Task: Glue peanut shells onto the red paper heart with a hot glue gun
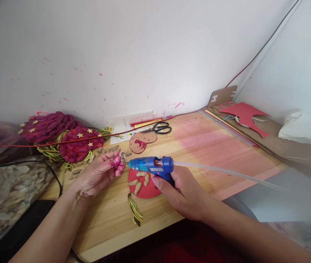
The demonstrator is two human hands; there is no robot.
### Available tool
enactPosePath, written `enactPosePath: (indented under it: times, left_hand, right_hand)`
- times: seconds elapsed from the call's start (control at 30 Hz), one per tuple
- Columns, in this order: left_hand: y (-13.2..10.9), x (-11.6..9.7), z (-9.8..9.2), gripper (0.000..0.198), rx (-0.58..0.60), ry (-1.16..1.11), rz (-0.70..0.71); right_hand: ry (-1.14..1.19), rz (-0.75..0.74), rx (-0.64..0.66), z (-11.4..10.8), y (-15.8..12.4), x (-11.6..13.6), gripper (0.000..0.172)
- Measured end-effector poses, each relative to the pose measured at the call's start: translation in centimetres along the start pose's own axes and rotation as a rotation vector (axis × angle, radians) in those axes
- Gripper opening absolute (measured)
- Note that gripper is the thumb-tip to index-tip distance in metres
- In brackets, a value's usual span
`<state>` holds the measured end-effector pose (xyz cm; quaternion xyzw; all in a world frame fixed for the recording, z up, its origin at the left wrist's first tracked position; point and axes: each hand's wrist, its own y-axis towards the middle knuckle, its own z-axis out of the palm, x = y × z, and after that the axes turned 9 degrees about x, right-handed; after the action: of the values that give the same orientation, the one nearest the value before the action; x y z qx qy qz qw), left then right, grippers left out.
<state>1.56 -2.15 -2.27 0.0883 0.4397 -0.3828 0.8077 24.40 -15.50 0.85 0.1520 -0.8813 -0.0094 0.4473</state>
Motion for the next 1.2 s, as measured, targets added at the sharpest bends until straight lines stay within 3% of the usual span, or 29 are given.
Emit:
enactPosePath:
  times: [1.2]
  left_hand:
    - [0.06,0.03,0.08,0.032,0.015,-0.001,0.005]
  right_hand:
    - [-0.023,0.018,-0.021,0.01,-0.25,-0.59,0.032]
